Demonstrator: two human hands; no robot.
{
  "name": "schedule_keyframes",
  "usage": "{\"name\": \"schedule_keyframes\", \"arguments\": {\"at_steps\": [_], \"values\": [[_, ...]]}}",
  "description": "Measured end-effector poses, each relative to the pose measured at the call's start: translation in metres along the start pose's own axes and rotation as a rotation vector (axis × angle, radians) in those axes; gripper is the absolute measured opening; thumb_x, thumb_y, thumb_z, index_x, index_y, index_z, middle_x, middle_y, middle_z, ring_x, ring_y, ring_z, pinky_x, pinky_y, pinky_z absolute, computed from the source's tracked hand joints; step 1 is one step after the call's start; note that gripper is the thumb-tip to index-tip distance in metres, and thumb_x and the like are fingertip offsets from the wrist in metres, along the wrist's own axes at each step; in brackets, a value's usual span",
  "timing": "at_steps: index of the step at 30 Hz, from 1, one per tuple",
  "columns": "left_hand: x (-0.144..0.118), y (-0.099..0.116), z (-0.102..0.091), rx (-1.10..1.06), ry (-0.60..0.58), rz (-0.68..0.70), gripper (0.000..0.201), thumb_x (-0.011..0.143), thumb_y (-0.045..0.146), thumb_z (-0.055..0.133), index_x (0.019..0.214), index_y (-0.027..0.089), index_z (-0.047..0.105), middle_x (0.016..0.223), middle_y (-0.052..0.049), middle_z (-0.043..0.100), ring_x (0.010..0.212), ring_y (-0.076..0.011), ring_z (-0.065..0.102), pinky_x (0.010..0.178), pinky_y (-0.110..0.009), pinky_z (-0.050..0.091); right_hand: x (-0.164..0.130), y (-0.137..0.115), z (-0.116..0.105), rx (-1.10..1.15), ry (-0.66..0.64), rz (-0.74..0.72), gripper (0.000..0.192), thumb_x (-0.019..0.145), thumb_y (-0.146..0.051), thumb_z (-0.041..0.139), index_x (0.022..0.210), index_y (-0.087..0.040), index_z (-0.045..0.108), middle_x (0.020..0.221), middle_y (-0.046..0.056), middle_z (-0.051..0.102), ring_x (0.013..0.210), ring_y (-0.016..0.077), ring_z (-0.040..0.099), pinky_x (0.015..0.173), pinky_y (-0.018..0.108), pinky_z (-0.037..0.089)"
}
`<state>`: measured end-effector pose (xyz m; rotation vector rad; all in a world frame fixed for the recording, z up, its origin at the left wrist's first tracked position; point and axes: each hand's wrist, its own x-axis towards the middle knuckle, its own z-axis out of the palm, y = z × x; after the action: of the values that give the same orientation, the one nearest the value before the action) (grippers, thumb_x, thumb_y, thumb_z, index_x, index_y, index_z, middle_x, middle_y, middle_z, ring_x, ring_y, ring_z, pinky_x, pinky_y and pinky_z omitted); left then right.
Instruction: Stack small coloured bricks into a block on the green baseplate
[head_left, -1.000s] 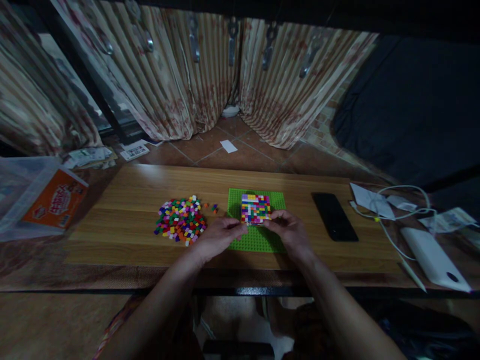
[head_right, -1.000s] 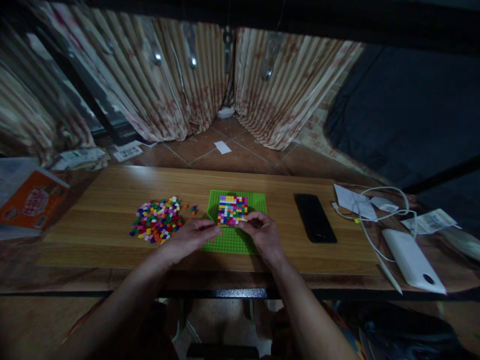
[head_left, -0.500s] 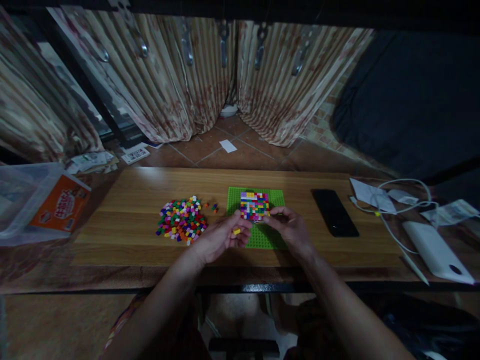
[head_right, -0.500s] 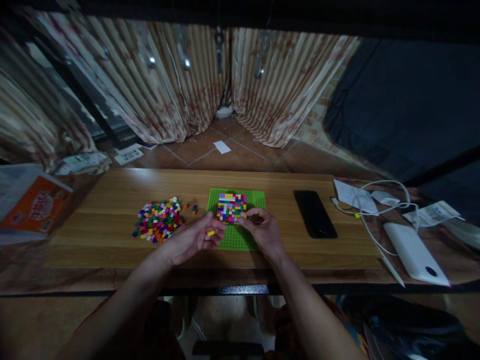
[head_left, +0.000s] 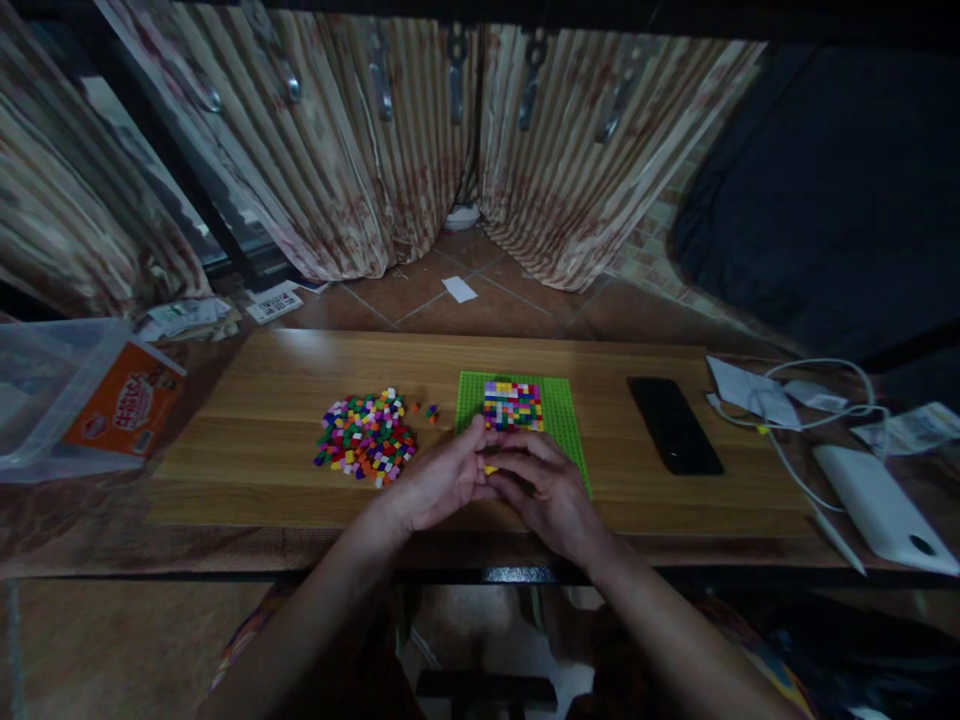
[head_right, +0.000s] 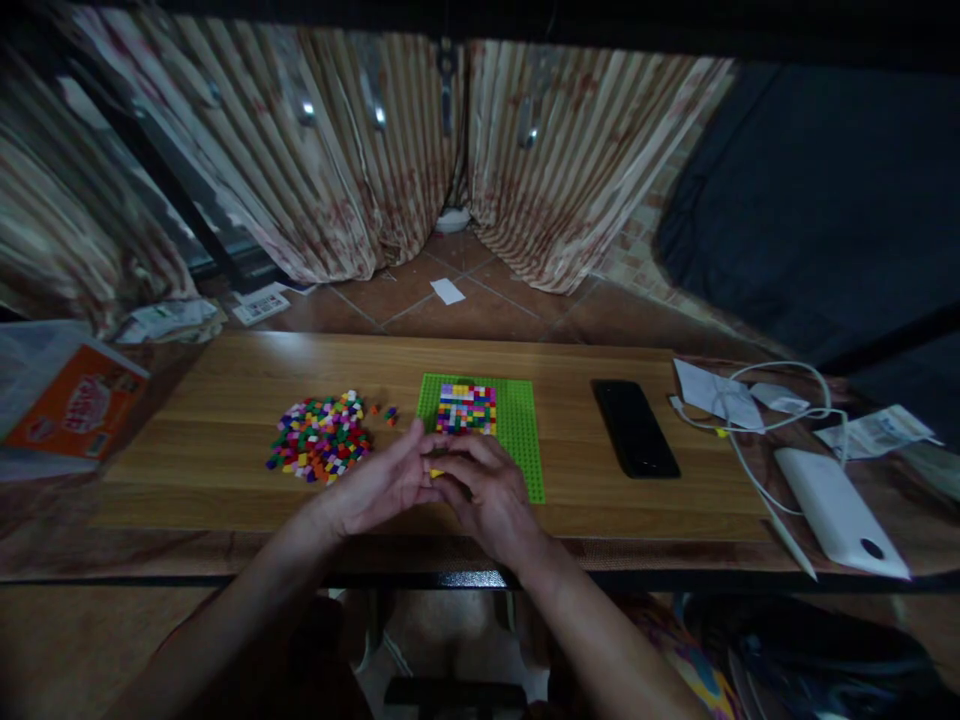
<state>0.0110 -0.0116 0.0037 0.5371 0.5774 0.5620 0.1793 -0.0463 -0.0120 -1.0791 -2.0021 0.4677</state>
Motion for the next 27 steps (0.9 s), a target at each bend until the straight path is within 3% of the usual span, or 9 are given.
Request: {"name": "schedule_keyframes", "arguments": {"at_steps": [6, 9, 14, 18, 22, 27], "values": [[0.0, -0.006, 0.001, 0.111, -0.073, -0.025, 0.052, 0.091, 0.06, 0.042, 0.11, 0.015, 0.06, 0.095, -0.009, 0.069, 0.083, -0.0147, 0.065, 0.081, -0.029, 0.049, -0.004, -0.006, 0.002, -0.072, -0.094, 0.001, 0.011, 0.093, -0.017, 0.052, 0.096, -0.02, 0.062, 0.104, 0.008, 0.064, 0.106, 0.0202, 0.058, 0.089, 0.035, 0.051], [-0.003, -0.008, -0.002, 0.236, -0.058, -0.039, 0.051, 0.089, 0.06, 0.046, 0.106, 0.014, 0.062, 0.095, -0.011, 0.069, 0.083, -0.0169, 0.066, 0.08, -0.032, 0.05, -0.006, -0.009, -0.004, -0.058, -0.123, 0.046, 0.015, 0.095, -0.02, 0.046, 0.101, -0.021, 0.06, 0.103, 0.008, 0.066, 0.101, 0.0199, 0.061, 0.087, 0.035, 0.051], [-0.014, 0.006, -0.01, 0.507, 0.124, -0.028, 0.044, 0.081, 0.052, 0.064, 0.104, 0.015, 0.065, 0.104, -0.012, 0.069, 0.084, -0.0191, 0.068, 0.08, -0.035, 0.05, -0.007, 0.008, -0.029, -0.012, 0.048, 0.33, 0.018, 0.096, -0.03, 0.046, 0.1, -0.022, 0.062, 0.093, 0.006, 0.069, 0.085, 0.0195, 0.066, 0.077, 0.031, 0.052], [-0.015, 0.021, -0.017, 0.551, 0.3, 0.093, 0.043, 0.077, 0.052, 0.068, 0.095, 0.013, 0.067, 0.1, -0.011, 0.07, 0.079, -0.0164, 0.066, 0.075, -0.031, 0.049, -0.007, 0.024, -0.043, 0.031, 0.139, 0.471, 0.025, 0.092, -0.04, 0.051, 0.101, -0.021, 0.065, 0.087, 0.006, 0.07, 0.075, 0.0198, 0.066, 0.069, 0.032, 0.051], [-0.009, 0.025, -0.019, 0.587, 0.457, 0.174, 0.039, 0.074, 0.048, 0.071, 0.089, 0.013, 0.066, 0.09, -0.007, 0.07, 0.074, -0.0139, 0.063, 0.072, -0.028, 0.047, -0.006, 0.029, -0.041, 0.068, 0.12, 0.532, 0.025, 0.089, -0.042, 0.056, 0.093, -0.021, 0.068, 0.079, 0.005, 0.07, 0.068, 0.0188, 0.064, 0.064, 0.03, 0.049], [-0.002, 0.02, -0.02, 0.622, 0.462, 0.194, 0.035, 0.074, 0.047, 0.07, 0.087, 0.014, 0.066, 0.086, -0.004, 0.068, 0.073, -0.0129, 0.062, 0.071, -0.026, 0.046, -0.001, 0.028, -0.036, 0.072, 0.078, 0.542, 0.021, 0.087, -0.039, 0.057, 0.082, -0.021, 0.065, 0.071, 0.002, 0.066, 0.065, 0.0171, 0.06, 0.062, 0.028, 0.045]]}}
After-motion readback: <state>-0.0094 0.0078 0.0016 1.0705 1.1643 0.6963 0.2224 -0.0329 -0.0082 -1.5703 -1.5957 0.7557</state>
